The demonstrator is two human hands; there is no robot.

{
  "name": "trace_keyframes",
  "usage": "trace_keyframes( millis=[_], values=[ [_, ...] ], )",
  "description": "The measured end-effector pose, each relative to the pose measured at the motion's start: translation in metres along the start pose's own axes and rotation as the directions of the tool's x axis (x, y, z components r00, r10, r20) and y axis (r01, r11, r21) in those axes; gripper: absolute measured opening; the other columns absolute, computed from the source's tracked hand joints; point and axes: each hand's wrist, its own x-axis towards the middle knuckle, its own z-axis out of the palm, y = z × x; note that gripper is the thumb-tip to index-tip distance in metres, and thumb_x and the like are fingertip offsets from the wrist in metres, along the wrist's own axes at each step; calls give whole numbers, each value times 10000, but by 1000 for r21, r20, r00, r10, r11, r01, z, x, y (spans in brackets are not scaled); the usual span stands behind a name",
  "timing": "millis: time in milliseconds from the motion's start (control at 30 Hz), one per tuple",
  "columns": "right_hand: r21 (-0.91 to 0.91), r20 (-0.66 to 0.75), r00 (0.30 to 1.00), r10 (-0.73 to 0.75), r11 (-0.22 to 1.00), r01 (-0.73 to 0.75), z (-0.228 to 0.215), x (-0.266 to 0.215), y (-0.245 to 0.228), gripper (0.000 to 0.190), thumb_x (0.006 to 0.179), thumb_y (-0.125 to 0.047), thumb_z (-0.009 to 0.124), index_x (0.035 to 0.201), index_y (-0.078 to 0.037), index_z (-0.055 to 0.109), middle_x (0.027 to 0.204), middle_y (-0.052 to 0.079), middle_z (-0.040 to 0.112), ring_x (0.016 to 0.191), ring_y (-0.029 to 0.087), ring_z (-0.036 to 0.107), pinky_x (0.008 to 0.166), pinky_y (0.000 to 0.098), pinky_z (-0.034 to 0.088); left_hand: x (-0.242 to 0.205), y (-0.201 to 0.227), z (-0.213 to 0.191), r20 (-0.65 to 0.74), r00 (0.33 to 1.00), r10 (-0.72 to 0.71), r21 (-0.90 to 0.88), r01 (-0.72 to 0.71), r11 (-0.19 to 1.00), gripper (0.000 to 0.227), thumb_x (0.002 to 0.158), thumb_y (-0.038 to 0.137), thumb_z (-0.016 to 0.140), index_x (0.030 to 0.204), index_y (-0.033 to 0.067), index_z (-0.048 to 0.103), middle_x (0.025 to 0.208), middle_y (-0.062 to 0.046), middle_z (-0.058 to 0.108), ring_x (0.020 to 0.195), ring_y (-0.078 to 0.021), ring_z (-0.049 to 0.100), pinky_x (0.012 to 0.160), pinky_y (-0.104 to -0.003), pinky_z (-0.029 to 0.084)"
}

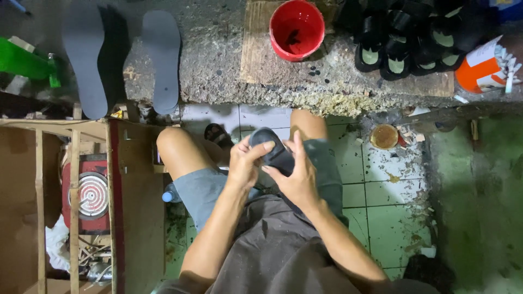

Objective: Applying glue to small shoe components manually at a workbench.

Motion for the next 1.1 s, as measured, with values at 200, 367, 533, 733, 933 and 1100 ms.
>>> trace_keyframes(
  millis=[200, 367, 533, 733, 933, 1100],
  values=[
    [237, 510, 733, 450, 746, -623, -34, 1, 8, 806, 914, -156, 673, 1593, -195, 241, 973, 167, 688, 862, 278, 616, 758, 402, 510, 40, 20, -27, 126, 974, -188, 106, 175, 979, 154, 771, 43, 810, 899, 46, 725, 734, -120, 743, 612, -175, 743, 572, -252, 601],
    [513, 450, 816, 362, 644, -568, -34, 0, 12, 822, 936, -85, 673, 1606, -183, 205, 760, 4, 627, 588, 17, 521, 529, 180, 435, 19, 70, 20, 285, 919, -271, 96, 254, 962, 271, 906, 264, 744, 1052, 57, 648, 957, -155, 747, 814, -240, 767, 728, -416, 651],
    [495, 416, 838, 355, 685, -535, -37, 2, 4, 833, 928, -63, 681, 1604, -178, 207, 787, 49, 666, 584, 42, 538, 518, 209, 442, 13, 82, 20, 344, 850, -400, 101, 390, 915, 621, 908, 649, 541, 1236, 124, 590, 989, -137, 713, 826, -297, 761, 656, -455, 648],
    [118, 366, 864, 345, 904, -411, -64, 42, -55, 1129, 760, -310, 870, 1613, -95, 162, 1330, 185, 623, 1227, 421, 602, 1019, 575, 456, 1, 65, 28, 394, 868, -302, -6, 331, 944, 640, 934, 640, 510, 1312, 126, 552, 1074, -140, 678, 943, -315, 743, 744, -497, 641],
    [-127, 388, 768, 510, 855, -503, -109, 78, -80, 1142, 712, -326, 852, 1622, -305, 162, 1469, 146, 523, 1354, 368, 496, 1107, 543, 398, -34, 67, 63, 557, 822, -117, -157, 243, 957, 575, 990, 540, 471, 1411, 148, 473, 1287, -218, 631, 1160, -402, 652, 914, -525, 577],
    [-139, 339, 899, 277, 960, -244, -155, 81, -98, 1125, 747, -344, 818, 1598, -150, 109, 1409, 120, 592, 1076, 316, 672, 834, 450, 575, -70, 106, 96, 651, 748, -128, -84, 239, 967, 587, 960, 369, 584, 1447, 82, 426, 1081, -139, 628, 917, -239, 640, 798, -360, 580]
  ],
)
